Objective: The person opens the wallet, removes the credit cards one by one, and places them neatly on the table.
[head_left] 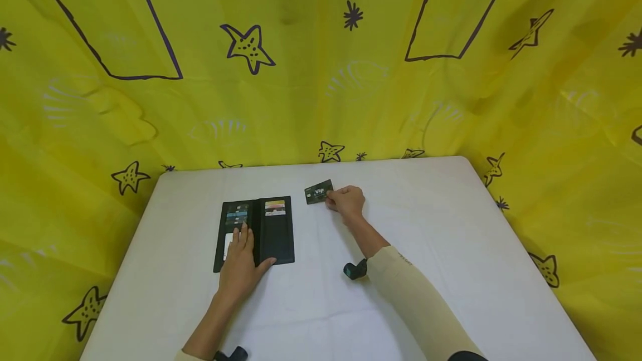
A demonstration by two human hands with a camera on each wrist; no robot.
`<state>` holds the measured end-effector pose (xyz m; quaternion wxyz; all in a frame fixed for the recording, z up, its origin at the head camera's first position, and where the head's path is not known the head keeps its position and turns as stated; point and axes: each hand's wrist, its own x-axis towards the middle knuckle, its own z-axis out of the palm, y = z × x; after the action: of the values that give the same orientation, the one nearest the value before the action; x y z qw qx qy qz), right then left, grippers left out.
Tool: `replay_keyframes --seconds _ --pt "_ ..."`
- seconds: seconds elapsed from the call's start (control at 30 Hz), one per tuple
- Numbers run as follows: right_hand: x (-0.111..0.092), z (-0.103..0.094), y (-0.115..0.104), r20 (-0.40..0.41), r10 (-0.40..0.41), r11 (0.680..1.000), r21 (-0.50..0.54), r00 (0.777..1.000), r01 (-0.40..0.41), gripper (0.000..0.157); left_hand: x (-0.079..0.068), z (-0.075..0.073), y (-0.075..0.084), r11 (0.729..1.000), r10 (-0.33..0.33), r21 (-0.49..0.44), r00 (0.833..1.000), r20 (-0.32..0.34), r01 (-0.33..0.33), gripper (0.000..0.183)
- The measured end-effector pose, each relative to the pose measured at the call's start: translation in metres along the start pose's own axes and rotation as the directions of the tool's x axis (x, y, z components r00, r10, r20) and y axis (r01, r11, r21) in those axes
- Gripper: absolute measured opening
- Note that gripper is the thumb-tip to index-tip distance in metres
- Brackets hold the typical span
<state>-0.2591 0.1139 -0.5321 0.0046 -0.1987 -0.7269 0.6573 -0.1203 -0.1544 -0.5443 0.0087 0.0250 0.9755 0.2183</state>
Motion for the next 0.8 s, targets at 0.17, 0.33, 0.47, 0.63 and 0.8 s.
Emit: replay_keyframes --seconds 0.17,0.33,0.47,0.63,0.8 --pt "0.0006 -0.0011 -0.0002 -0.016 0.012 0.987 -0.159 1.0 -0.014 0.019 -0.0001 0.0 0.0002 1.0 -0.002 0.0 1.0 0.003 0.002 0.099" --pt "-0.0013 -0.0032 -0.0029 -0.003 0.042 0.969 -0.244 0.999 -0.042 0.021 -0.0001 -0.0001 0.0002 1.0 -0.006 0.003 1.0 0.004 0.006 0.1" --pt "-0.0018 -0.0039 -0.0037 0.011 0.041 0.97 -0.241 0.999 -0.037 0.021 0.0005 -0.0002 0.0003 1.0 -0.003 0.006 1.0 0.0 0.003 0.1" --pt "-0.0007 -0.0051 -0.0034 0.027 0.05 0.976 -0.215 0.998 -0.043 0.02 0.0001 -0.001 0.001 1.0 -0.004 0.003 1.0 0.004 0.004 0.1" --pt "-0.0001 -0.005 -0.0025 0.03 0.059 0.976 -0.212 0.998 -0.051 0.021 -0.0004 -0.0024 0.0018 1.0 -0.004 0.001 1.0 0.003 0.004 0.1"
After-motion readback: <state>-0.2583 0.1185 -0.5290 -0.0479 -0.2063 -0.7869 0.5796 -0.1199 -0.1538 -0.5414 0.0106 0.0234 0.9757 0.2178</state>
